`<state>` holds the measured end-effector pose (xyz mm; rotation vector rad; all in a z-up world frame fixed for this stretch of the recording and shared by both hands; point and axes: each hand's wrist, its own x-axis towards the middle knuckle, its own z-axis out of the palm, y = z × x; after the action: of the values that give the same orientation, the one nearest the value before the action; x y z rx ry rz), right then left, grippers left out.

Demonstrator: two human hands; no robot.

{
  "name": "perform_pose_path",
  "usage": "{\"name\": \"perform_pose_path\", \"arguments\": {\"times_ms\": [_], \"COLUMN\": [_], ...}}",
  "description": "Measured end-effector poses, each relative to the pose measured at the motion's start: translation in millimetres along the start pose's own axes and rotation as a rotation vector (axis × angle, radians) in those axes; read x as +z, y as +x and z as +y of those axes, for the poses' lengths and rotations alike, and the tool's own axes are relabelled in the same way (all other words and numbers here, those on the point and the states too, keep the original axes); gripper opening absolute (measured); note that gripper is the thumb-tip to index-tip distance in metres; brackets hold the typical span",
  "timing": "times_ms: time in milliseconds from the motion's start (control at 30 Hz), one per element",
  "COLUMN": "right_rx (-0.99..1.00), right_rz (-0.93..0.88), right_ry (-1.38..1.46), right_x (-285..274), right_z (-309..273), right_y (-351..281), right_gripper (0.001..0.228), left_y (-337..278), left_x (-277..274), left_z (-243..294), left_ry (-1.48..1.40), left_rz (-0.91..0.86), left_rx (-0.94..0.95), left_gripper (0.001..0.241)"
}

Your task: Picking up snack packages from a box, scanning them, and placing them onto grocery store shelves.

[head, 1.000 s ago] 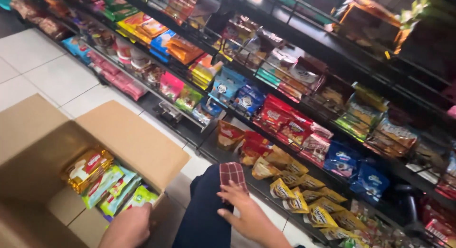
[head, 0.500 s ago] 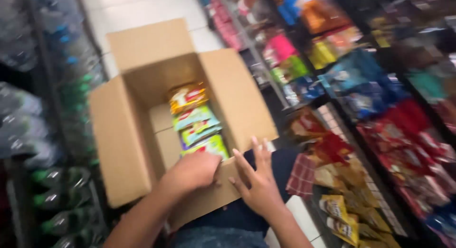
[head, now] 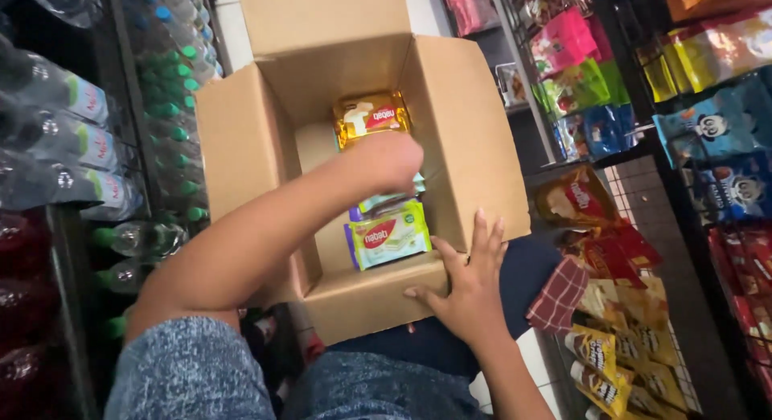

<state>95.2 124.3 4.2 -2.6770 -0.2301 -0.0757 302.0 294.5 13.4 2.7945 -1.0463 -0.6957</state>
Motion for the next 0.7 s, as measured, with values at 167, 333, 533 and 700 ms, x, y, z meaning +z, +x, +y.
{"name": "perform_pose_path", "arguments": {"times_ms": [167, 333, 533, 700], "right_rx": [-0.011, -0.006, -0.006, -0.046], "right_rz": [0.034, 0.052, 0.071, 0.077], "right_ry": [0.031, 0.053, 0.075, 0.125], "right_x": [5, 8, 12, 5], "right_z": [2, 1, 3, -1], "right_y": [0, 0, 2, 3], "right_gripper": [0.082, 0.082, 0.082, 0.085], "left_y": [24, 41, 45, 30], "left_x": [75, 119, 124, 88], "left_z": [7, 5, 7, 13], "left_ry": [0.126, 0.076, 0.097, 0.12], "left_rz": [-0.242, -0.456, -0.354, -0.548], "left_rx": [0.049, 0.061, 0.056, 0.197], "left_gripper": [0.034, 0.039, 0.039, 0.043]}}
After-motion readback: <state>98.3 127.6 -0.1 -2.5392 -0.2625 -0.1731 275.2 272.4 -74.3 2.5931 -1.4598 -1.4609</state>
